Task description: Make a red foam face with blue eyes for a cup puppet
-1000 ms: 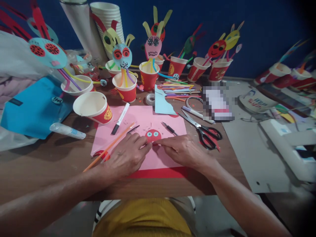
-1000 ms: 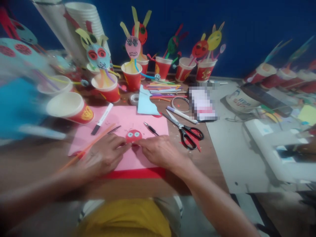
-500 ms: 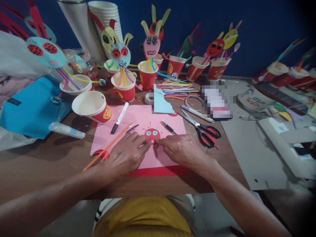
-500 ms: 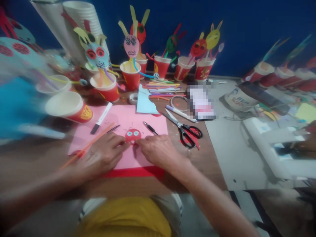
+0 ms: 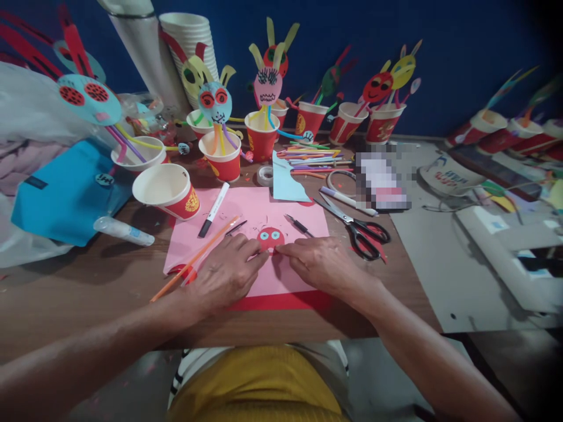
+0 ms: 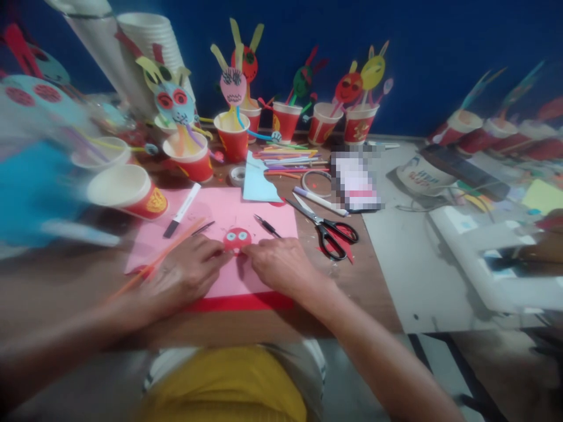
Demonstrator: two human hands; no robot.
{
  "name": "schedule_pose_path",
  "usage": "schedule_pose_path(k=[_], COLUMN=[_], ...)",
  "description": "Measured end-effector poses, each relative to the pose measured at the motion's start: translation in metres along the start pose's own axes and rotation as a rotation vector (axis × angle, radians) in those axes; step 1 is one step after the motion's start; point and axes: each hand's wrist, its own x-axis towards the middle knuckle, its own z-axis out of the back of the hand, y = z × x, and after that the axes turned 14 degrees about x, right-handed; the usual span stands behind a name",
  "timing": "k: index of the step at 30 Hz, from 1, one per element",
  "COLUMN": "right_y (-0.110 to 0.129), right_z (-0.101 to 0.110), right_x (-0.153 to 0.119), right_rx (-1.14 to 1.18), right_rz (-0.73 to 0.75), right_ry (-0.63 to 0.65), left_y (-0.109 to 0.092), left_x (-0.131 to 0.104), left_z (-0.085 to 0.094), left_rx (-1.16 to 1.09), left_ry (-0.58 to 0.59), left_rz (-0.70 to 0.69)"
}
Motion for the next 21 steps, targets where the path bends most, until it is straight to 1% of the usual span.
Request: schedule_pose_path(k=[7, 21], right_y=[0.0009, 0.0003], right_z=[0.0007, 0.0004], right_x=[-0.0007, -0.0006], right_rx=[0.006, 0.027], right_rz=[-0.011, -0.011], right_ry=[0.001, 0.002], left_y=[-0.0003, -0.0002], left_x=[-0.0016, -0.0004], left_z=[-0.0033, -0.0023], left_rx=[-0.036, -0.035], left_ry=[-0.047, -0.052], left_rz=[0.013, 0.022])
